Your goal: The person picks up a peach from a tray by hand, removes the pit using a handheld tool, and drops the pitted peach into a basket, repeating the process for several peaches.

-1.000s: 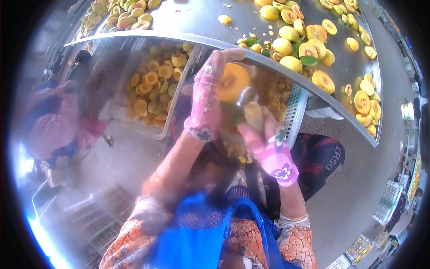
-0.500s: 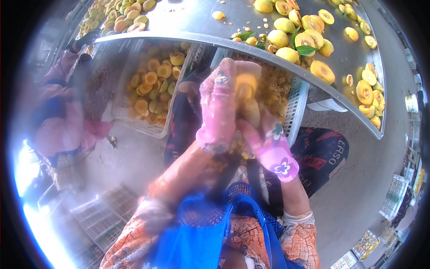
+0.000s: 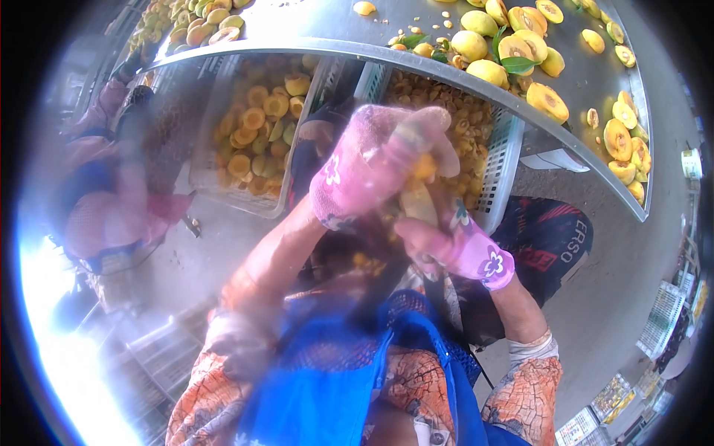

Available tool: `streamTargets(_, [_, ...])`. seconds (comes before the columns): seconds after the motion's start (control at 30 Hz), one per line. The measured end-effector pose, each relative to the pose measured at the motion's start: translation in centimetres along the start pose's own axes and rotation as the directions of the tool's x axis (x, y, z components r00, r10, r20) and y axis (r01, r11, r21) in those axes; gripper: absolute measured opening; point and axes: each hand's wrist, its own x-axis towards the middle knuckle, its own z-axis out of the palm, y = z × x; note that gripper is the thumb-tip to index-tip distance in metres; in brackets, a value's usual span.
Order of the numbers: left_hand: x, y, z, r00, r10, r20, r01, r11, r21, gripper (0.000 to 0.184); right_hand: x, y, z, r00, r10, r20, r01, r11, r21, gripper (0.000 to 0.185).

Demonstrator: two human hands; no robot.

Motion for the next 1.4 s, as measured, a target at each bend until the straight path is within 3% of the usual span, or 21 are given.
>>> streamTargets(0.03, [0.0, 0.1, -0.1, 1.000, 0.000, 0.002, 0.000, 1.000, 0.001, 0.062, 0.0, -0.9, 0.1, 0.978, 0.164, 0.131, -0.208, 0.840, 0.501, 0.022])
streamTargets(0.27, [-0.1, 0.2, 1.2, 0.998, 0.006, -0.059, -0.016, 0.987, -0.160, 0.062, 0.1, -2.8, -0.3, 0.957, 0.057, 0.284, -0.232, 0.739, 0.633, 0.030])
streamTargets(0.33, [0.3, -0.2, 2.4, 0.989, -0.030, -0.145, -0.024, 0.935, -0.355, 0.059, 0.2, -1.9, -1.0, 0.870, -0.119, 0.478, -0.391, 0.426, 0.816, 0.027])
streamTargets(0.47, [1.2, 0.3, 3.2, 0.970, -0.092, -0.227, -0.050, 0.833, -0.551, 0.050, 0.7, -1.3, -1.6, 0.874, -0.166, 0.457, -0.384, 0.340, 0.858, 0.031])
streamTargets(0.53, [2.1, 0.6, 3.3, 0.910, -0.372, -0.180, 0.113, 0.643, -0.757, 0.042, 0.7, -1.4, -1.7, 0.903, -0.184, 0.388, -0.310, 0.348, 0.885, 0.031])
streamTargets(0.63, [2.4, 1.2, 3.1, 0.850, -0.480, -0.218, 0.058, 0.496, -0.866, 0.039, 0.9, -2.4, -2.2, 0.937, -0.053, 0.347, -0.230, 0.651, 0.723, 0.035])
streamTargets(0.7, [2.2, 1.8, 1.4, 0.820, -0.566, -0.089, 0.170, 0.390, -0.905, 0.038, 0.5, -3.0, -1.2, 0.964, -0.014, 0.266, -0.185, 0.682, 0.708, 0.037])
streamTargets(0.73, [2.2, 0.0, 0.3, 0.874, -0.474, -0.103, 0.102, 0.387, -0.916, 0.037, 0.7, -3.3, -1.1, 0.986, 0.017, 0.166, -0.129, 0.711, 0.691, 0.038])
streamTargets(0.8, [1.7, -0.4, -2.2, 0.788, -0.418, -0.451, -0.129, 0.605, -0.786, 0.039, 1.0, -3.0, -2.3, 0.981, -0.041, 0.192, -0.117, 0.666, 0.737, 0.036])
streamTargets(0.87, [0.5, -2.5, -7.3, 0.719, -0.279, -0.637, -0.307, 0.694, -0.651, 0.040, 1.5, -2.3, -2.7, 0.991, 0.118, -0.056, -0.053, 0.756, 0.652, 0.034])
streamTargets(0.9, [-0.4, -3.4, -9.9, 0.623, -0.223, -0.750, -0.303, 0.815, -0.493, 0.041, 2.1, -0.9, -2.4, 0.953, 0.174, -0.246, -0.055, 0.902, 0.428, 0.028])
streamTargets(0.93, [-1.5, -4.5, -12.5, 0.525, -0.145, -0.839, -0.270, 0.906, -0.325, 0.042, 2.8, 4.3, -2.5, 0.918, 0.071, -0.389, -0.084, 0.996, -0.017, 0.024])
streamTargets(0.97, [-3.1, -7.2, -16.1, 0.528, 0.066, -0.847, -0.127, 0.992, -0.002, 0.041, 2.3, 5.0, -2.2, 0.911, 0.062, -0.408, -0.074, 0.997, -0.014, 0.024])
streamTargets(1.0, [-4.3, -9.2, -18.8, 0.557, 0.266, -0.787, 0.013, 0.944, 0.329, 0.042, 1.6, 5.6, -1.7, 0.925, 0.045, -0.378, -0.184, 0.922, -0.340, 0.024])
streamTargets(1.03, [-4.8, -8.9, -19.4, 0.572, 0.266, -0.776, 0.010, 0.944, 0.331, 0.042, 1.1, 6.1, -1.0, 0.938, 0.051, -0.343, -0.268, 0.735, -0.623, 0.025])
streamTargets(1.07, [-5.0, -8.0, -19.9, 0.573, 0.426, -0.700, 0.294, 0.690, 0.661, 0.043, 1.0, 6.4, -0.6, 0.947, 0.069, -0.314, -0.309, 0.458, -0.833, 0.028])
streamTargets(1.1, [-4.6, -7.4, -20.0, 0.614, 0.542, -0.574, 0.517, 0.273, 0.811, 0.046, 1.1, 6.5, -0.8, 0.951, 0.103, -0.290, -0.301, 0.116, -0.947, 0.031])
streamTargets(1.13, [-3.6, -6.4, -19.5, 0.618, 0.535, -0.576, 0.511, 0.284, 0.811, 0.046, 1.2, 6.1, -1.0, 0.948, 0.113, -0.298, -0.310, 0.109, -0.944, 0.031])
streamTargets(1.2, [-0.5, -3.4, -18.0, 0.703, 0.417, -0.577, 0.102, 0.743, 0.662, 0.051, 2.1, 4.1, -1.1, 0.918, -0.195, -0.345, -0.258, 0.366, -0.894, 0.030])
streamTargets(1.23, [1.5, -1.9, -17.2, 0.784, 0.381, -0.491, 0.105, 0.697, 0.709, 0.054, 2.5, 2.2, -1.1, 0.918, -0.055, -0.393, -0.320, 0.480, -0.817, 0.031])
streamTargets(1.4, [14.1, -1.9, -13.6, 0.954, 0.109, -0.280, 0.217, 0.395, 0.893, 0.064, 2.8, 3.7, -0.4, 0.880, -0.174, -0.442, -0.311, 0.490, -0.814, 0.029])
